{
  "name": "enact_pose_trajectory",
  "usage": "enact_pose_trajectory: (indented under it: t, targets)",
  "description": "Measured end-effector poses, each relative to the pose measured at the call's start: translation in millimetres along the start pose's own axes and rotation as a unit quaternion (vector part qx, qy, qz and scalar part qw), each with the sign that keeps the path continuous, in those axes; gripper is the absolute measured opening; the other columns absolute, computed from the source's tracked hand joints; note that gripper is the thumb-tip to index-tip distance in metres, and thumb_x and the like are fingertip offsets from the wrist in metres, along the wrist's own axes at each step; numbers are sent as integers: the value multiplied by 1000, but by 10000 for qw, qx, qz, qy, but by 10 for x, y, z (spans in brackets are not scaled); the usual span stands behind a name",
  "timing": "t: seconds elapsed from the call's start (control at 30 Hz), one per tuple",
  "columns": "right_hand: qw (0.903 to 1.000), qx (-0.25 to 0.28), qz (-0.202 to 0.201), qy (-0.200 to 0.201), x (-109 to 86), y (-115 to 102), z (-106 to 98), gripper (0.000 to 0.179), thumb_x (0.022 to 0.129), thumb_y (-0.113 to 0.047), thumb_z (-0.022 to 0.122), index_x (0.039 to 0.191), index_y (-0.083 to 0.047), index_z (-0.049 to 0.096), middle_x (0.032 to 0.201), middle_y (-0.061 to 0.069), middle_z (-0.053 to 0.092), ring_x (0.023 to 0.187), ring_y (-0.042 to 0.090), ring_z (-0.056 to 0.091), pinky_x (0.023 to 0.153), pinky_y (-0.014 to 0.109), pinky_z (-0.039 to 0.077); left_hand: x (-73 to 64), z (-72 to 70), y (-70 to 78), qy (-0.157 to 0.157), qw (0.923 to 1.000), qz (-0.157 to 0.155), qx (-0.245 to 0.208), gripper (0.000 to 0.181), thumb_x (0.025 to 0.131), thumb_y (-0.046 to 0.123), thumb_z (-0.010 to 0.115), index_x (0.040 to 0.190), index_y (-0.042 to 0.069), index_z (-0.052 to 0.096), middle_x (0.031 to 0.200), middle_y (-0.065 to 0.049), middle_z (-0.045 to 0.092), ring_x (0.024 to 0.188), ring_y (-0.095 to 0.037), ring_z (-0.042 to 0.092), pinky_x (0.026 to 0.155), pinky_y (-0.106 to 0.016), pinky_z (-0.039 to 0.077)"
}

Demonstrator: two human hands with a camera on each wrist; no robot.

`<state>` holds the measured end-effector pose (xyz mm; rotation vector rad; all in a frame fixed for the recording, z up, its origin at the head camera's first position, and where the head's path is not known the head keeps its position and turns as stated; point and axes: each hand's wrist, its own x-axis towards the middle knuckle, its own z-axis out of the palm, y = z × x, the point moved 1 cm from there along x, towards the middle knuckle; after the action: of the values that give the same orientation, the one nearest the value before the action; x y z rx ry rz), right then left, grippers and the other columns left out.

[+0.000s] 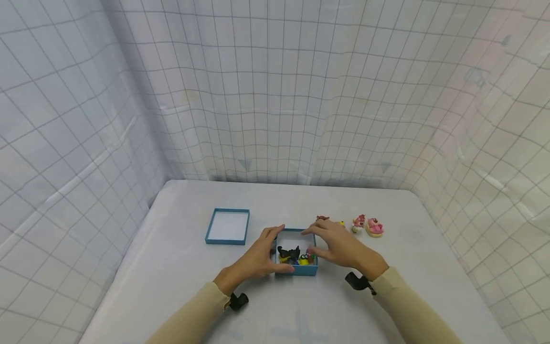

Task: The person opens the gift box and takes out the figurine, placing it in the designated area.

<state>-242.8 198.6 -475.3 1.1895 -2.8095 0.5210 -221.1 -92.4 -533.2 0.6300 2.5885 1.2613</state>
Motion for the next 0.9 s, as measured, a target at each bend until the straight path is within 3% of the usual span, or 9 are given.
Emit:
enact_pose_trajectory:
  t: [0.1,0.43,0.73,0.9]
  targets:
    - [9998,65,-15,-193,41,-27,2,44,110,-33,85,149,-15,77,147,8,76,145,36,70,121,67,59,-4,7,-13,1,10000,18,3,125,92,50,101,186,13,28,185,-22,35,162,-44,53,131,-68,51]
    - [9973,214,-158,-690,203,-82,7,45,110,-24,84,153,-14,76,149,8,76,136,29,74,115,56,65,-2,3,-8,-4,10000,46,-35,123,93,48,100,186,14,27,185,-21,35,156,-41,59,128,-64,55]
    - [9903,465,-104,-1303,338,-110,16,47,110,-15,82,156,-16,74,152,9,74,137,29,74,115,52,65,2,-13,2,-102,9998,98,-126,121,96,45,99,186,11,26,185,-23,33,151,-39,64,123,-58,61]
    - [9846,592,-138,-1639,432,-121,18,50,110,-13,81,159,-17,72,154,9,73,140,30,72,118,53,64,1,-15,-8,-80,9998,115,-146,122,95,46,99,186,11,26,185,-21,34,158,-39,57,124,-56,60]
